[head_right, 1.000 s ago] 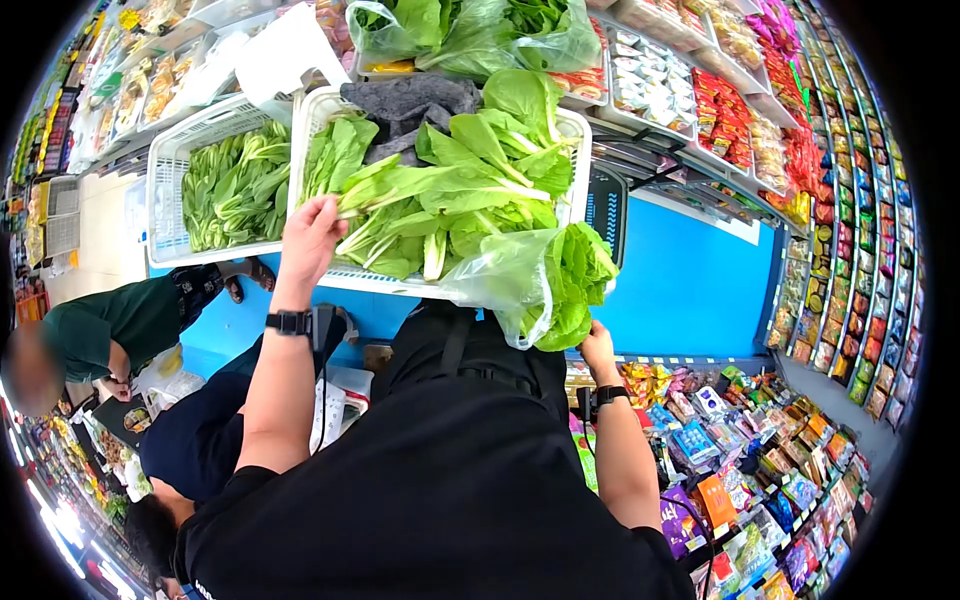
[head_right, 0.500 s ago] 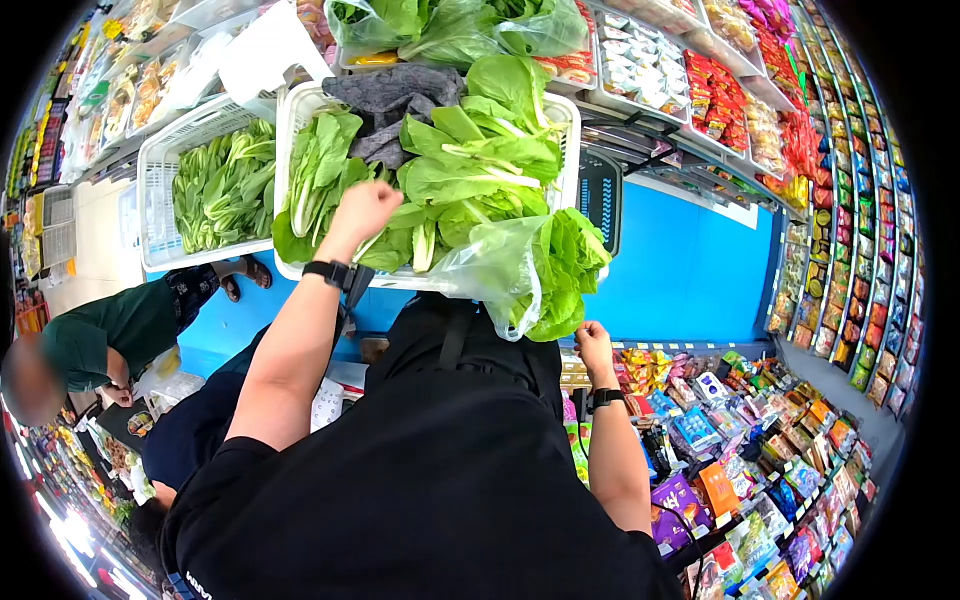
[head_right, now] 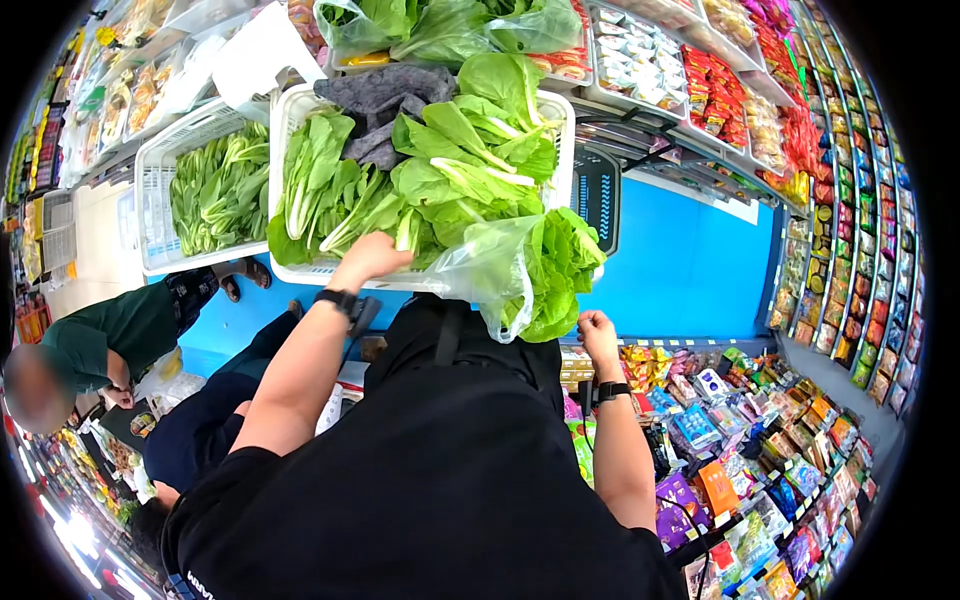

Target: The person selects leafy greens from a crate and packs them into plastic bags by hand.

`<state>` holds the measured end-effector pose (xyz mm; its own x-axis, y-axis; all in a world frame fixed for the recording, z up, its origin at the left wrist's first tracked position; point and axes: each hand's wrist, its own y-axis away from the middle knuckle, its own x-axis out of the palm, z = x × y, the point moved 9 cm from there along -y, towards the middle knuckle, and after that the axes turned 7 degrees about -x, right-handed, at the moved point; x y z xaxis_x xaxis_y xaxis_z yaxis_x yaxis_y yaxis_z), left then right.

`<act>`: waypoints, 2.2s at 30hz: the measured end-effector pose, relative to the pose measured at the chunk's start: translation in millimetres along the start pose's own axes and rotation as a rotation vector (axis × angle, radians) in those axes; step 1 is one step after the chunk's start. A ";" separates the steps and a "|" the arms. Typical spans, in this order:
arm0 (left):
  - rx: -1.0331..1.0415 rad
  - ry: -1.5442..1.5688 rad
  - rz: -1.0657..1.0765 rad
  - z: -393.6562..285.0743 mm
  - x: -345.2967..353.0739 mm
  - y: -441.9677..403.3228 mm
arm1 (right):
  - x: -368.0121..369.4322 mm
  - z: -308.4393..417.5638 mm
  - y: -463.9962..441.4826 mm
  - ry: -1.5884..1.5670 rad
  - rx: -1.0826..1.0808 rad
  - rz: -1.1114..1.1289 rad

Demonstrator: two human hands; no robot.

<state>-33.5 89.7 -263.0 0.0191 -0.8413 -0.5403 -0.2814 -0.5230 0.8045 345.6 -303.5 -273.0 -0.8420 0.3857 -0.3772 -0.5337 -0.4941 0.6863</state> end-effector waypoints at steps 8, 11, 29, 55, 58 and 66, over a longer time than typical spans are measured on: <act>0.019 0.769 0.498 50.0 -70.6 124.6 | -69.7 223.4 41.3 0.234 -0.546 -0.309; 0.100 0.866 0.507 38.8 -91.4 152.9 | -56.5 322.4 87.1 0.307 -0.703 -0.345; 0.627 0.745 -0.611 -118.5 -126.3 223.6 | 191.7 412.6 111.0 -0.593 -0.531 0.523; 0.779 1.406 -0.099 -98.4 -106.0 196.9 | 177.4 417.4 143.3 -0.373 -0.756 0.292; 0.829 1.339 -0.087 -100.1 -106.5 204.2 | 173.7 416.2 148.5 -0.333 -0.823 0.224; 0.908 1.349 -0.163 -99.8 -109.0 212.8 | 162.0 427.2 161.1 -0.255 -0.925 0.082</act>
<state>0.3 56.5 -8.3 0.7429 -0.5465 0.3866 -0.6227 -0.7761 0.0994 156.7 12.2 42.1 -0.8954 0.4261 -0.1288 -0.4160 -0.9040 -0.0988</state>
